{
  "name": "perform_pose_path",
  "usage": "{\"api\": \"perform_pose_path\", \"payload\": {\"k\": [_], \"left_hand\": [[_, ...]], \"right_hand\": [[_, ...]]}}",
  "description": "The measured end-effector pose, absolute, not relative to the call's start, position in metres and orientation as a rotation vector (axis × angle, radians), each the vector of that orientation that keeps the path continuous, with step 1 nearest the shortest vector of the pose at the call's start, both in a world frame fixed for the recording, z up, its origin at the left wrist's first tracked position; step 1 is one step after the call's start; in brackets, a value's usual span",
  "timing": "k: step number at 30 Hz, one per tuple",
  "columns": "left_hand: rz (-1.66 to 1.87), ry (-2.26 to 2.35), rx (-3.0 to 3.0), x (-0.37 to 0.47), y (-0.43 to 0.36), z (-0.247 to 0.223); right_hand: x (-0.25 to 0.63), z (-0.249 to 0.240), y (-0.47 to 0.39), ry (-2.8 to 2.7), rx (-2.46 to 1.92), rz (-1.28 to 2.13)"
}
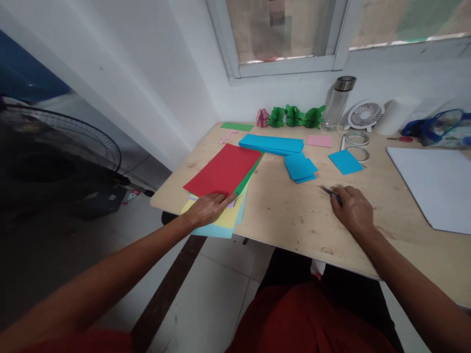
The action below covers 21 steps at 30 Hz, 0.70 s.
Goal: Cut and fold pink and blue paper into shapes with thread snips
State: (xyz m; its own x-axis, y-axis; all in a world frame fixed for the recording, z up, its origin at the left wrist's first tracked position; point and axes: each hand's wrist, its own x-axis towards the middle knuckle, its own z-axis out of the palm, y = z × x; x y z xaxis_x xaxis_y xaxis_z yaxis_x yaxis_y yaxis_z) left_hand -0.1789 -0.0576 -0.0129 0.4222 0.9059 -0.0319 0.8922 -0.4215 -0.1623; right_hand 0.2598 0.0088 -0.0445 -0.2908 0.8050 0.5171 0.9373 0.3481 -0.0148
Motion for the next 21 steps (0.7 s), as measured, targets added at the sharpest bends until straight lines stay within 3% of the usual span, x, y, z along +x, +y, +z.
{"api": "perform_pose_path", "payload": {"k": [12, 21], "left_hand": [[-0.158, -1.423, -2.375, -0.187, -0.069, -0.014], [-0.139, -1.477, -2.558, -0.173, -0.129, -0.018]], "right_hand": [[0.257, -0.042, 0.007, -2.173, -1.605, -0.286], [0.254, -0.044, 0.005, -2.175, -1.625, -0.279]]}}
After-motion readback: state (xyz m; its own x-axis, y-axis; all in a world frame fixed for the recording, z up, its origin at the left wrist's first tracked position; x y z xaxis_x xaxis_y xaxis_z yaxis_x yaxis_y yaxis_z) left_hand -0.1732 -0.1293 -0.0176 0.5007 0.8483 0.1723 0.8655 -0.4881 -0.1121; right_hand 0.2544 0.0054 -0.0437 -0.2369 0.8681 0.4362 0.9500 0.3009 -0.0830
